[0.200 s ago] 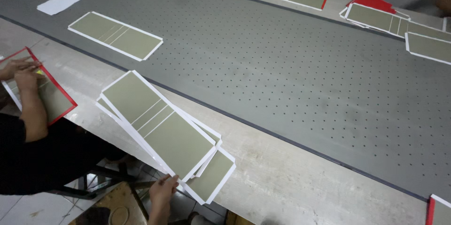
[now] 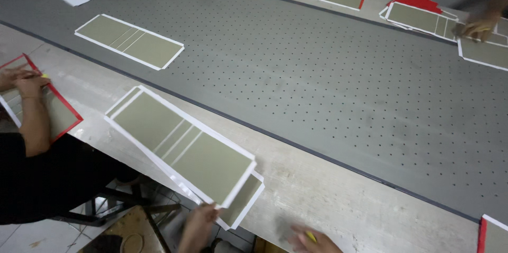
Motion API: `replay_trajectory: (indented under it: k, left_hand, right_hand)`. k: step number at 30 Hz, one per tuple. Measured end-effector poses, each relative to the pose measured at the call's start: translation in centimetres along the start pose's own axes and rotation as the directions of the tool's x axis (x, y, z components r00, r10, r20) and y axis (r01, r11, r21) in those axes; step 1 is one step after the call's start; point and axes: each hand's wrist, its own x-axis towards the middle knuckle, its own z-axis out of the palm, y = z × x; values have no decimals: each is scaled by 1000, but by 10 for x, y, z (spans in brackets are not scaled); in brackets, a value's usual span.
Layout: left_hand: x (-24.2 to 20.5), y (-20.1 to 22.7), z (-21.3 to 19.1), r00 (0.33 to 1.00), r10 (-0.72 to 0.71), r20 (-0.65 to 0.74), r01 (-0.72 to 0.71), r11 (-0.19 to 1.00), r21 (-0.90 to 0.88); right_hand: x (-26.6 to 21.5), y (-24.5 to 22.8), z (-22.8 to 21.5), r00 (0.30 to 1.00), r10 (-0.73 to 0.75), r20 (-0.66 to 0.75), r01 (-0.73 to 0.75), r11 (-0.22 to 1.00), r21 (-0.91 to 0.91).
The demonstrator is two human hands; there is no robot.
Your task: The person applies red tape to the edges of rectangular panels using a yellow squeegee tool. They smooth the tape down along the borders and then flip the panels over to work on the other side.
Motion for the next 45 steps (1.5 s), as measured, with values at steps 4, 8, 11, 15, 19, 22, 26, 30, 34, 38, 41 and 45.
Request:
replay_trajectory:
  k: [4, 8, 11, 15, 19, 22, 26, 30, 34, 38, 41, 45]
  left_hand:
    - [47, -103, 38, 993, -100, 60, 106, 988, -112]
    - [25, -148, 83, 883, -117, 454, 167, 983, -72]
    - [-39, -98, 93, 779, -153, 608, -71, 942, 328]
    - [-56, -55, 95, 628, -231, 743, -496, 618, 610]
    - [-56, -36, 109, 489, 100, 867, -834, 344, 431]
    - [-43, -57, 126, 117, 303, 946, -993, 56, 105]
    - [-52, -71, 161, -8, 71, 997, -1000, 22, -10]
    - [-111, -63, 213, 151, -480, 864, -986, -13, 166]
    - [-90, -150, 226, 0, -293, 956, -972, -223, -69]
    - [-81, -188, 227, -22, 68, 997, -788, -615, 25]
    - [-80, -180, 230, 61, -11, 998, -795, -605, 42]
    - [-78, -164, 229, 126, -89, 988, -801, -597, 48]
  right_hand:
    - [25, -53, 21, 995, -23, -93, 34, 994, 109]
    - [92, -37, 17, 942, -51, -332, 195, 889, 415]
    - [101, -27, 7, 885, -71, -461, 253, 904, 346]
    - [53, -24, -22, 803, -31, -595, 292, 891, 349]
    - [21, 37, -60, 736, 114, -667, 288, 839, 462]
    - [-19, 59, -69, 639, 248, -728, 114, 906, 409]
    - [-28, 109, -75, 624, 399, -672, -40, 875, 482]
    - [-13, 148, -72, 612, 305, -730, 73, 897, 436]
    - [-8, 148, -68, 601, 206, -773, 94, 941, 324]
    - [-10, 131, -60, 609, 220, -762, 137, 917, 374]
    - [-15, 107, -55, 627, 292, -723, 157, 861, 484]
    - [20, 193, -56, 479, 183, -859, 382, 838, 391]
